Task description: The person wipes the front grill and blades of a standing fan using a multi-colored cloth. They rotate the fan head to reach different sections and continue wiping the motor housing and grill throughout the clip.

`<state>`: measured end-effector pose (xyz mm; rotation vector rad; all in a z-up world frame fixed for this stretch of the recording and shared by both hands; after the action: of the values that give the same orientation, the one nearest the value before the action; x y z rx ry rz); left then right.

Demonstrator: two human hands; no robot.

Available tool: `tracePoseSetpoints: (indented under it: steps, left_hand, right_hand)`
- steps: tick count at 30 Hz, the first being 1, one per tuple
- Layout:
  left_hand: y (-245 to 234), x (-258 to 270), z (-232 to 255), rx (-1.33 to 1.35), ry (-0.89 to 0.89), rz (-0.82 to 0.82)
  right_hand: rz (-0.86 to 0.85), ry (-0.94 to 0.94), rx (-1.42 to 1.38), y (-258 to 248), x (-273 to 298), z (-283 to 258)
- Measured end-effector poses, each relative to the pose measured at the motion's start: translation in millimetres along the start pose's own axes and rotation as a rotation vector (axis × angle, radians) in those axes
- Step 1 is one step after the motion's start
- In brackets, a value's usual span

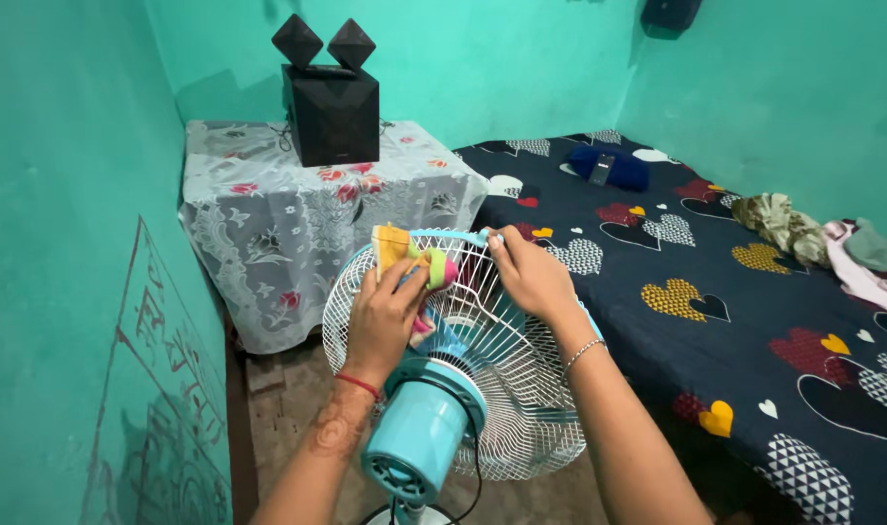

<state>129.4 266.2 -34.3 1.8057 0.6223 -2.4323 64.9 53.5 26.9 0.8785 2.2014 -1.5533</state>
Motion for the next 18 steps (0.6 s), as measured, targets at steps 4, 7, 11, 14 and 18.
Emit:
tracePoseSetpoints:
  steps: [4, 7, 11, 14, 18]
  left_hand:
    - [2, 8, -2, 0.011, -0.098, 0.017]
    - [4, 16, -5, 0.026, -0.174, 0.109]
    - [10, 21, -7, 0.016, -0.243, 0.191]
    - [14, 29, -6, -0.007, -0.384, 0.225]
    - [17, 39, 1, -0.042, -0.475, 0.263]
  right_hand:
    - [0.036, -0.046, -0.025, -1, 1, -2]
    - [0.034, -0.040, -0.018, -1, 3, 0]
    - [0.010, -0.014, 0.001, -1, 0, 2]
    - [0.006, -0.017, 0.001, 1, 0, 3]
    - [0.011, -0.031, 0.006, 3, -2, 8]
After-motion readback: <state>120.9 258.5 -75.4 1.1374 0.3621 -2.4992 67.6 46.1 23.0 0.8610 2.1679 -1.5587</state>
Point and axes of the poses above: each hand's wrist, its own x-axis away from the middle knuckle, its own y-axis out of the palm, z = x × y, the point moved 4 cm from there along -x, towards the middle knuckle, and after that the axes turned 7 degrees about z, right-handed, at the moved point
